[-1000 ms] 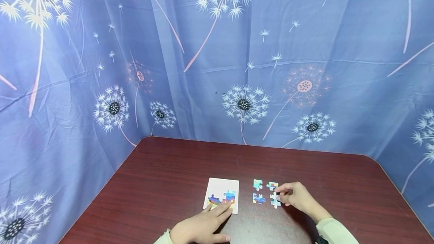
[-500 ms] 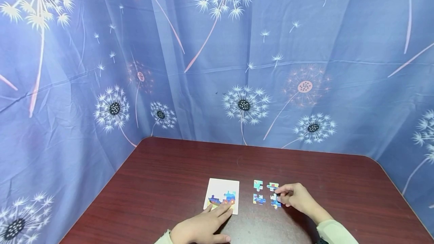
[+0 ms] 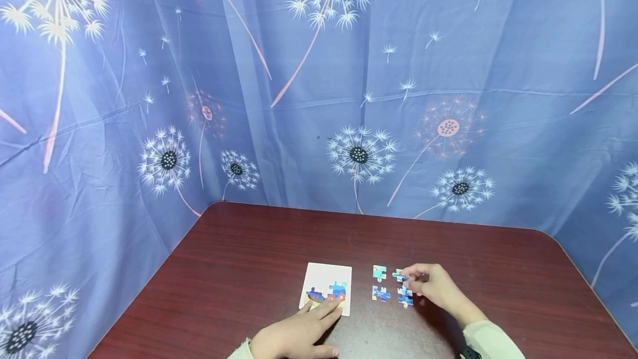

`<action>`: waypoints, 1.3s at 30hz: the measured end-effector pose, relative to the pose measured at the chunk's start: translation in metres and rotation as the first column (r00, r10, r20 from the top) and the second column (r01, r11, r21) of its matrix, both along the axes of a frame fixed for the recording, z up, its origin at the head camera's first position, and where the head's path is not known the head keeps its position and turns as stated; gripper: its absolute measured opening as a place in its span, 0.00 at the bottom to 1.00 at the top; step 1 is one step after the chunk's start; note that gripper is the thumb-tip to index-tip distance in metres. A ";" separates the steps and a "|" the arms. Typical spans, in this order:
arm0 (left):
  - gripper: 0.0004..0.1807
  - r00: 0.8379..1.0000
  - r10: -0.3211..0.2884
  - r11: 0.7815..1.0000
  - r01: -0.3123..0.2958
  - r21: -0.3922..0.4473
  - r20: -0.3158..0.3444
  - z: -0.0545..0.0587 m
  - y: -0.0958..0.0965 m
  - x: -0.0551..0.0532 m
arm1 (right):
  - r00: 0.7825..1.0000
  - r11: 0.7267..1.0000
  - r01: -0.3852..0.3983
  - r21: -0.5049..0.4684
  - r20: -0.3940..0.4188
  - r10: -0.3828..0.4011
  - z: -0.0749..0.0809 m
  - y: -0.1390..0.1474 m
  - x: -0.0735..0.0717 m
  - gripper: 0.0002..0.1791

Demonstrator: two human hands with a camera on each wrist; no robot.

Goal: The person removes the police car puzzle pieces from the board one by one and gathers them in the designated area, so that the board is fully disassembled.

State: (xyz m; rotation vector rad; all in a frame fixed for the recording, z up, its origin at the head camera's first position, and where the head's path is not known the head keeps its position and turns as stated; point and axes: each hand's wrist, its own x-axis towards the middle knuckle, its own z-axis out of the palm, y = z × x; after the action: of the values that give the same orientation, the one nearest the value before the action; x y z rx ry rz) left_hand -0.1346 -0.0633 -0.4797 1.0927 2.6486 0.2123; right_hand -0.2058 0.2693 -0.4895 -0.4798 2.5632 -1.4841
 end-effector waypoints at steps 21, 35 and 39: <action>0.41 0.999 -0.020 1.000 0.020 0.000 -0.043 0.005 -0.001 0.002 | 0.995 0.998 -0.054 -0.027 -0.086 0.052 0.017 -0.052 -0.015 0.15; 0.41 0.997 -0.032 0.999 0.032 -0.008 -0.074 0.001 -0.001 0.000 | 0.985 0.987 -0.157 -0.033 -0.080 0.154 0.011 -0.101 -0.019 0.13; 0.41 0.996 -0.037 0.999 0.035 -0.017 -0.082 0.002 -0.001 0.000 | 0.980 0.980 -0.189 -0.057 -0.074 0.185 0.004 -0.111 -0.019 0.13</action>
State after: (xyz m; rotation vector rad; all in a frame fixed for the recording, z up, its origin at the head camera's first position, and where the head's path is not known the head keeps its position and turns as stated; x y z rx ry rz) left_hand -0.1349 -0.0638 -0.4781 1.1673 2.6955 0.1421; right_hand -0.2251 0.1579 -0.4854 -0.7700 2.4467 -1.5107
